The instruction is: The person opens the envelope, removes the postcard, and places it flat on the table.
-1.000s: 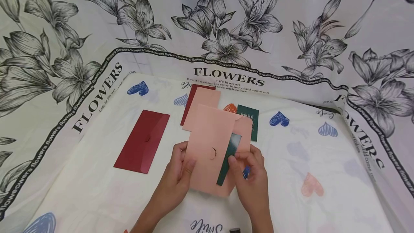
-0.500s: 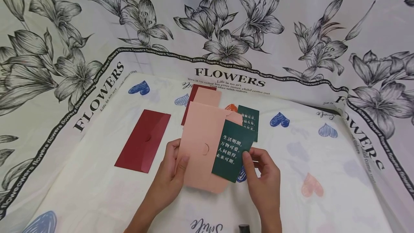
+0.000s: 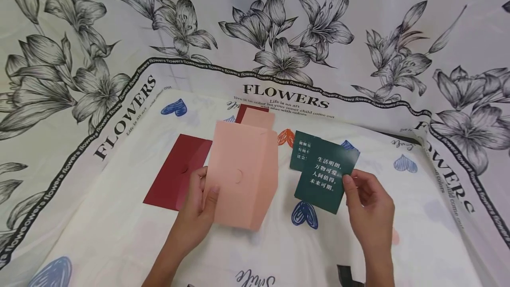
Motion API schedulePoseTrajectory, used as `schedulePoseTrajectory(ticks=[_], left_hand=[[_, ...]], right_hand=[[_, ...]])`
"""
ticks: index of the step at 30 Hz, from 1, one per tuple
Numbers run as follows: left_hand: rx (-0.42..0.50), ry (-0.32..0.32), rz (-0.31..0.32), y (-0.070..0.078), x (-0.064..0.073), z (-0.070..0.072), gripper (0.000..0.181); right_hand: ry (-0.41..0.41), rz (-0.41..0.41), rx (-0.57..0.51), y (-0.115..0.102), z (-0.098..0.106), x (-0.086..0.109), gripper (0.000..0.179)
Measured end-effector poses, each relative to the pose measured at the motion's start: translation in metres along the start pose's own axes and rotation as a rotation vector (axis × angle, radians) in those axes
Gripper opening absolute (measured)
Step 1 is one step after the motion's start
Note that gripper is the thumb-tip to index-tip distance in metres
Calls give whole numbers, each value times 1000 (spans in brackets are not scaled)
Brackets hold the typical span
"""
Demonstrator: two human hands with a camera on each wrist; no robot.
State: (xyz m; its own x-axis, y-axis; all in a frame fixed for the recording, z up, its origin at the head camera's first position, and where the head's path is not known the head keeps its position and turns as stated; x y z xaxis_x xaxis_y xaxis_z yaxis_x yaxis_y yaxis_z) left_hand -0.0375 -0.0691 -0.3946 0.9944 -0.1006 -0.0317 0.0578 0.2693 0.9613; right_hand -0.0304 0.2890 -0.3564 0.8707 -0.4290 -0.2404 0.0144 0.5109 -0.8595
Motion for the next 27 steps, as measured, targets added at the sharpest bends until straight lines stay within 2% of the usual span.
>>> schedulePoseTrajectory(ticks=[5,12,21,27], left_hand=[[18,-12,-6,0,0,2,43],[7,-14,-21,-1,-1,2,42],[20,-21,-12,1,-1,3,42],[35,-9,-9,2,0,5,41]], right_hand=[[-14,-36,135,17,15,-22,32],[-144,-100,250,54,26,-58,47],[-314,-127,354,97,18,-100,60],[-363,-128,403,113,10,-119,58]])
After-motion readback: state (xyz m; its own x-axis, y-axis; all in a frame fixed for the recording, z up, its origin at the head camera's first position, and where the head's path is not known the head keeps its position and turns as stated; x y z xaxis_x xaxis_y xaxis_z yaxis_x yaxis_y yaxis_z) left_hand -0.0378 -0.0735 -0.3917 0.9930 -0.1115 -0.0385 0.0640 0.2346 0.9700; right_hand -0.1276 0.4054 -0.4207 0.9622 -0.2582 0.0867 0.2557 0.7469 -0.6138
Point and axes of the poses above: each hand's wrist, its own x-axis away from the middle knuckle, its own z-axis out of the back of the hand, y = z × x, the point moved 4 cm from there along -x, towards the middle knuckle, and after that the axes turned 5 degrees about -x, right-handed, at the moved point
